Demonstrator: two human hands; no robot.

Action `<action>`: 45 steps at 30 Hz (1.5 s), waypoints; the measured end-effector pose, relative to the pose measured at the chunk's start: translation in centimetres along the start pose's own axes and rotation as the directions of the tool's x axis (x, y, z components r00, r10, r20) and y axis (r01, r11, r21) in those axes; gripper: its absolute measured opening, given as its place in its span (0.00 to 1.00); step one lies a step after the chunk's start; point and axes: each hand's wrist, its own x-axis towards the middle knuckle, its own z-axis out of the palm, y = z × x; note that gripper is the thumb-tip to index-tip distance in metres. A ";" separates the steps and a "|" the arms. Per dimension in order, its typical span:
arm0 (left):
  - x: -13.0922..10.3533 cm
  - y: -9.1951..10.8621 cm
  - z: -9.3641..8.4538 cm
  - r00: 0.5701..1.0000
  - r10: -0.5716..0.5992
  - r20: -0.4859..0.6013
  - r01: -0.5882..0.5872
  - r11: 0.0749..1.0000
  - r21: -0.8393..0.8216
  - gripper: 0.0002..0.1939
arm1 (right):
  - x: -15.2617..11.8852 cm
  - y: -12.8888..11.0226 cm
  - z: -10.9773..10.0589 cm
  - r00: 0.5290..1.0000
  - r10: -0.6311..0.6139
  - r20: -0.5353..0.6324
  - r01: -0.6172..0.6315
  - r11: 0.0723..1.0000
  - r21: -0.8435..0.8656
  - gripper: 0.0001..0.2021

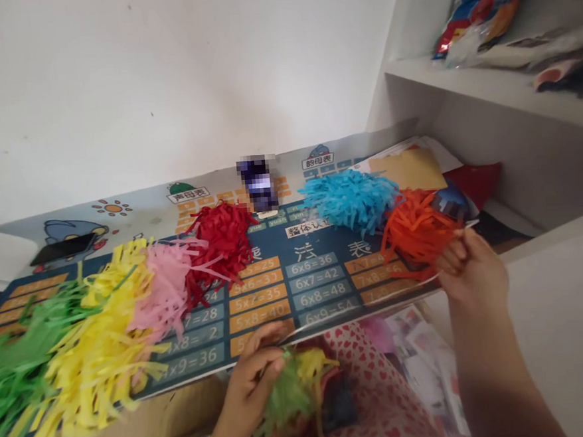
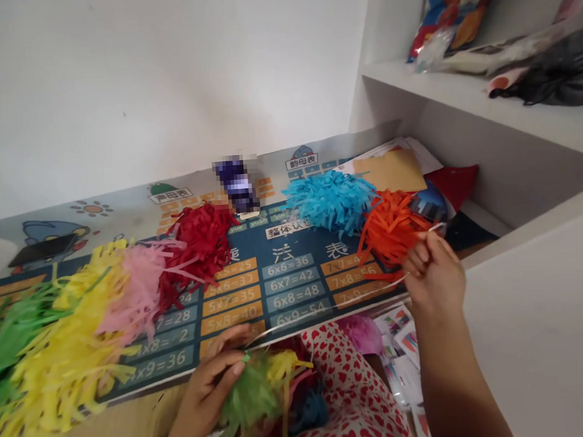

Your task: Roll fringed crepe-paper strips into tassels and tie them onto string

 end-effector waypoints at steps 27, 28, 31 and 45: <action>3.1 2.0 5.6 0.910 -0.402 -0.100 0.141 0.528 -0.838 0.17 | -14.3 7.9 8.2 0.539 -0.162 0.827 0.796 0.420 -0.436 0.12; 3.1 2.1 5.6 0.913 -0.395 -0.104 0.136 0.533 -0.835 0.17 | -14.4 7.9 8.2 0.539 -0.147 0.829 0.792 0.424 -0.439 0.12; 3.0 2.2 5.7 0.923 -0.356 -0.143 0.092 0.567 -0.819 0.16 | -14.5 7.8 8.0 0.556 -0.039 0.830 0.731 0.499 -0.466 0.12; 1.1 3.1 4.1 0.978 0.149 -0.144 -0.127 0.980 0.150 0.10 | -14.0 8.0 5.8 0.397 0.352 0.848 0.511 0.682 -0.523 0.14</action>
